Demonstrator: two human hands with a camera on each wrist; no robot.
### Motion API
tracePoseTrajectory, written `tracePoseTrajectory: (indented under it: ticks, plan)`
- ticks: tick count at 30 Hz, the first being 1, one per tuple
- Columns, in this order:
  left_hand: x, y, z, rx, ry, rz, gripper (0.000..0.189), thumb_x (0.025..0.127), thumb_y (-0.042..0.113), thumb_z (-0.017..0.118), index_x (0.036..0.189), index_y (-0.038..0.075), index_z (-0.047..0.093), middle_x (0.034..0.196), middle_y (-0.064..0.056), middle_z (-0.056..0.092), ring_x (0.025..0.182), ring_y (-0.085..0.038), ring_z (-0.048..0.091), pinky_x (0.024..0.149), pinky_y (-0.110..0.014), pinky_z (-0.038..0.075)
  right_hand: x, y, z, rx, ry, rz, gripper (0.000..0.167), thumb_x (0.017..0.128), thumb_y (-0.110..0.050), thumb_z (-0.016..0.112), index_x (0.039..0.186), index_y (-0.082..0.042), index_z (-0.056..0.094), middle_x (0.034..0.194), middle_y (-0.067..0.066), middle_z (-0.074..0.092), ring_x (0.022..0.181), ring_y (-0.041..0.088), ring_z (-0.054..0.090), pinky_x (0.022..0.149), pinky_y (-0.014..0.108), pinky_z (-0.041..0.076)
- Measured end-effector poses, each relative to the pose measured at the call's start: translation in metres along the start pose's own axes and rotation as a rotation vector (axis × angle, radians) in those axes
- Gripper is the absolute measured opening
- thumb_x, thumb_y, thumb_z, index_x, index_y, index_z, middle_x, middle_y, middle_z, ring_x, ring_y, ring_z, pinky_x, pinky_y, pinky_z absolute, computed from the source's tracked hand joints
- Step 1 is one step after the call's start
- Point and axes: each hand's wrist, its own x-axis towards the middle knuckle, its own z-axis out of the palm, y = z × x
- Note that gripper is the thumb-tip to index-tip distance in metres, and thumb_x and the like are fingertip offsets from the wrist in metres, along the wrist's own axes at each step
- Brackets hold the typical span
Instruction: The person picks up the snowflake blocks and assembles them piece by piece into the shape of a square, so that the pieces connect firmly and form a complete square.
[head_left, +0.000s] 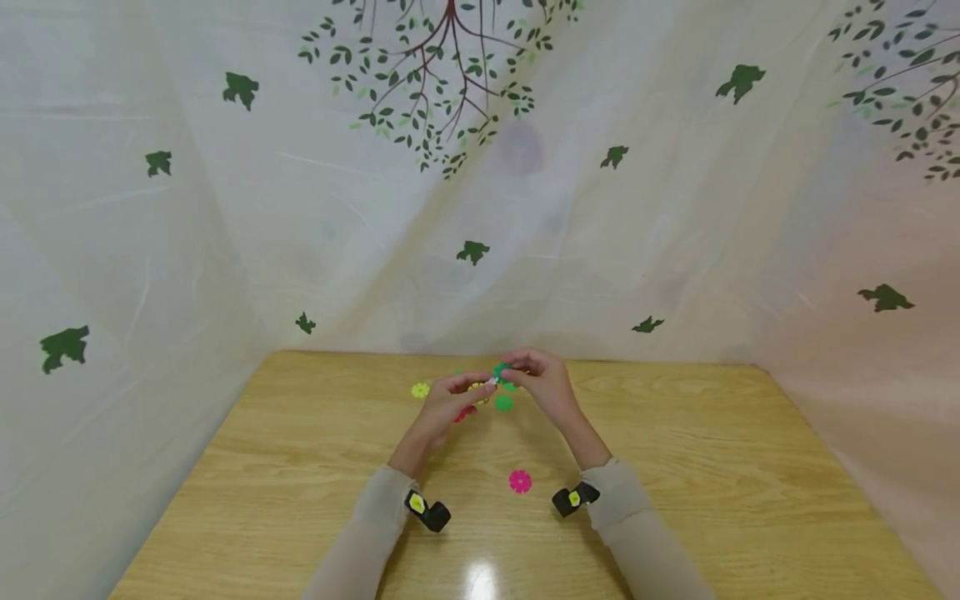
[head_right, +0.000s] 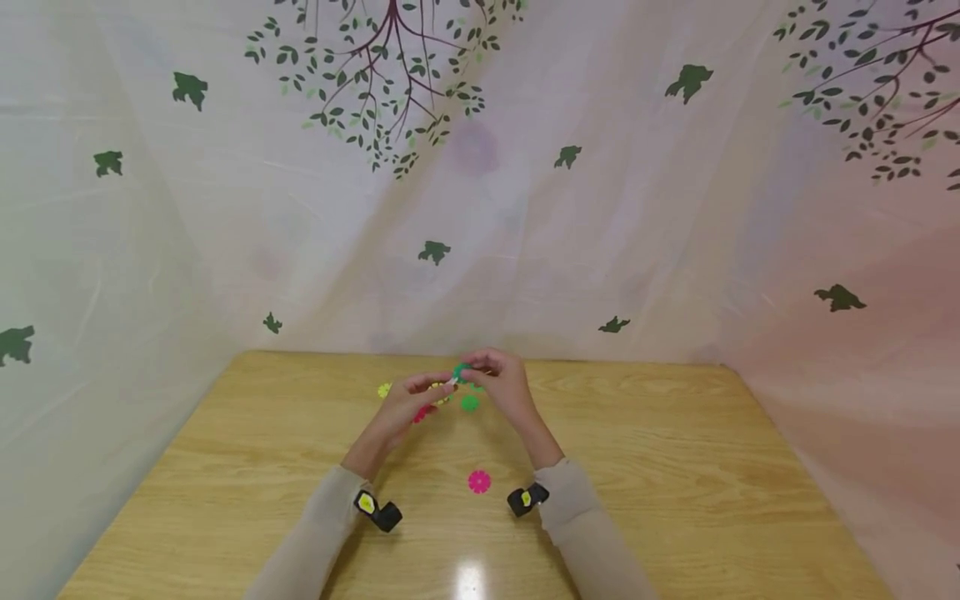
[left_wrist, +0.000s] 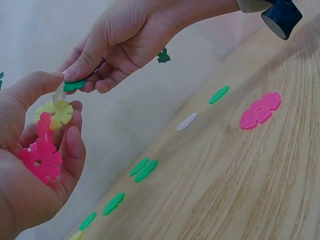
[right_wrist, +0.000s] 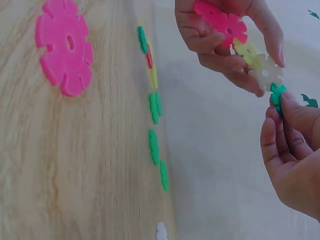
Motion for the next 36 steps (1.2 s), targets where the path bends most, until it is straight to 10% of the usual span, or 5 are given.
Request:
tracePoseTrajectory:
  ticks: [27, 36]
  plan:
    - [-0.002, -0.001, -0.001, -0.001, -0.047, 0.048, 0.034, 0.095, 0.014, 0.073, 0.125, -0.002, 0.07, 0.094, 0.005, 0.076, 0.086, -0.008, 0.071, 0.078, -0.032, 0.061, -0.003, -0.005, 0.011, 0.0, 0.073, 0.008, 0.012, 0.09, 0.004, 0.073, 0.099, 0.011, 0.074, 0.099, 0.031, 0.072, 0.076, 0.001, 0.066, 0.069, 0.02, 0.058]
    - [-0.002, -0.003, 0.002, 0.057, -0.143, 0.029, 0.04, 0.101, 0.021, 0.065, 0.136, 0.003, 0.063, 0.114, -0.003, 0.073, 0.117, -0.03, 0.064, 0.091, -0.025, 0.055, 0.0, -0.001, 0.007, -0.058, -0.033, 0.048, 0.017, 0.094, 0.005, 0.067, 0.109, 0.013, 0.072, 0.106, 0.031, 0.072, 0.091, 0.031, 0.073, 0.076, 0.022, 0.059]
